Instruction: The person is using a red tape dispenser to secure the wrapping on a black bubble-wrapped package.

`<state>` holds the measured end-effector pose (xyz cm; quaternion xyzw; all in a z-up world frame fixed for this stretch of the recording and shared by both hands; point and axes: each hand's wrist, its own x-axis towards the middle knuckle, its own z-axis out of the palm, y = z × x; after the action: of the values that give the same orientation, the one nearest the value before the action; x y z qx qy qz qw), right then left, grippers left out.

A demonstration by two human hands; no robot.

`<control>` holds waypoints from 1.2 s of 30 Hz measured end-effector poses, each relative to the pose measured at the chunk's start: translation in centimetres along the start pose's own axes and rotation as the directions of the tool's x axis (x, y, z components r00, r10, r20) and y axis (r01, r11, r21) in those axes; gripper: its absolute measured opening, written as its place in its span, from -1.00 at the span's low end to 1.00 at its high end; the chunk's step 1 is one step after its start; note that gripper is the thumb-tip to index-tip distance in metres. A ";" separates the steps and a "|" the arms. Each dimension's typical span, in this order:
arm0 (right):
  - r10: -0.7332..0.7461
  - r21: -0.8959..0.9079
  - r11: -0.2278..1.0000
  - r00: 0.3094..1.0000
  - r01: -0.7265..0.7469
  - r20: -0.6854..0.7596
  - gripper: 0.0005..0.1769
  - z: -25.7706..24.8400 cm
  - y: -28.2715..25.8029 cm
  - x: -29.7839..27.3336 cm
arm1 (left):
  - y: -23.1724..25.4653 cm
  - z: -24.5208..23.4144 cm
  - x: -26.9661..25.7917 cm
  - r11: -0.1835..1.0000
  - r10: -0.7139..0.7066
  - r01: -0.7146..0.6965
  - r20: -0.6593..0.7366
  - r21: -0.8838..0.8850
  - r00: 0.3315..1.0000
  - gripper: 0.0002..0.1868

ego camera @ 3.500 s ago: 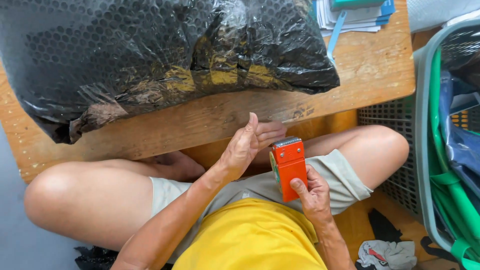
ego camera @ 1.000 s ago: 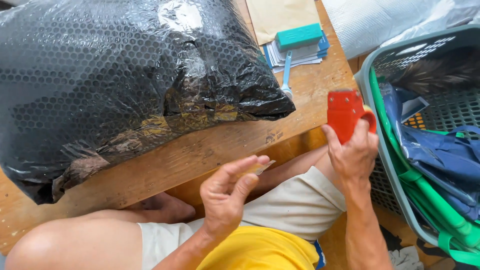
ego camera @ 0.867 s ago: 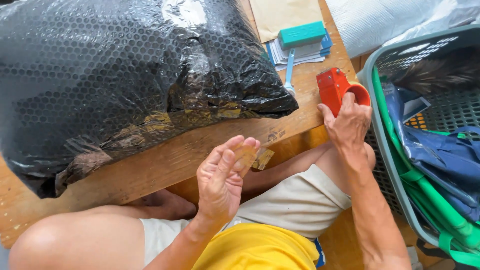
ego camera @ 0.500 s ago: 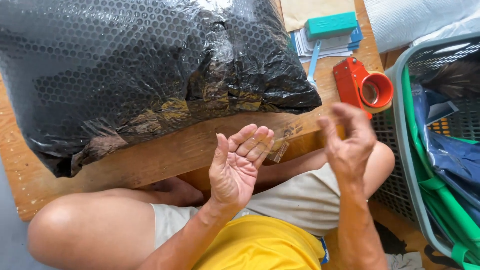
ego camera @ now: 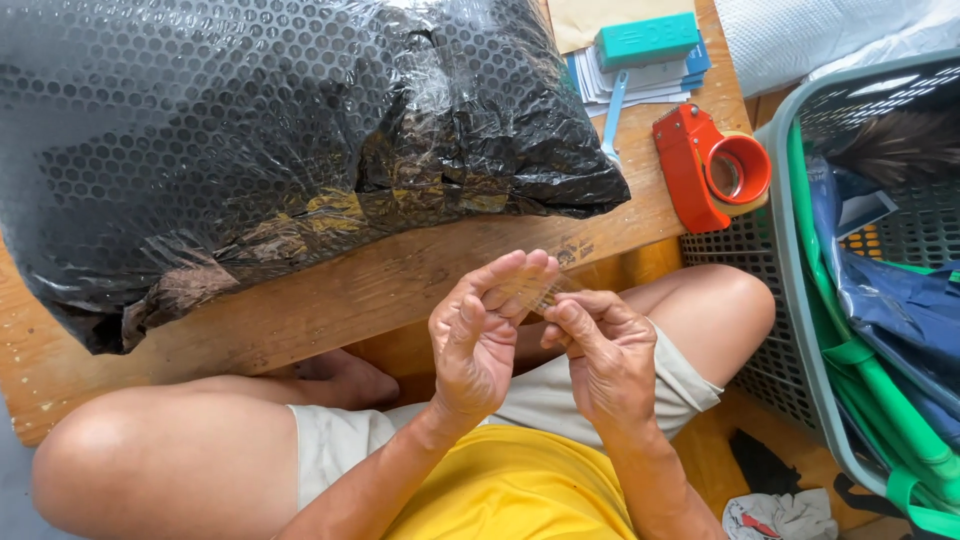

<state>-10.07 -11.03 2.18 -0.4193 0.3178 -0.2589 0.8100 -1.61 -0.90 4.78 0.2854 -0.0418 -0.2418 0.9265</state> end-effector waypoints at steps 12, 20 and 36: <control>-0.148 -0.240 0.960 0.989 0.142 -0.007 -0.92 -0.4 -5.6 -3.7 | -1.9 0.3 -0.4 0.753 0.172 -0.409 0.445 0.516 0.879 -0.23; -0.333 -0.581 0.769 0.943 0.266 -0.009 -0.94 -0.3 -8.8 -4.6 | -2.6 -0.1 2.5 0.373 0.283 -0.634 0.568 0.677 0.773 -0.07; -0.533 -0.751 0.072 0.662 0.656 0.527 -0.70 -2.4 -8.9 -0.1 | 1.5 -1.1 12.4 -0.502 -0.265 -0.846 0.899 0.179 0.348 -0.85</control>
<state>-13.22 -16.83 8.68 -0.8924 0.1569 -0.3218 0.2748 10.16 -5.06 3.95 0.6823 -0.6625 0.2473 0.1855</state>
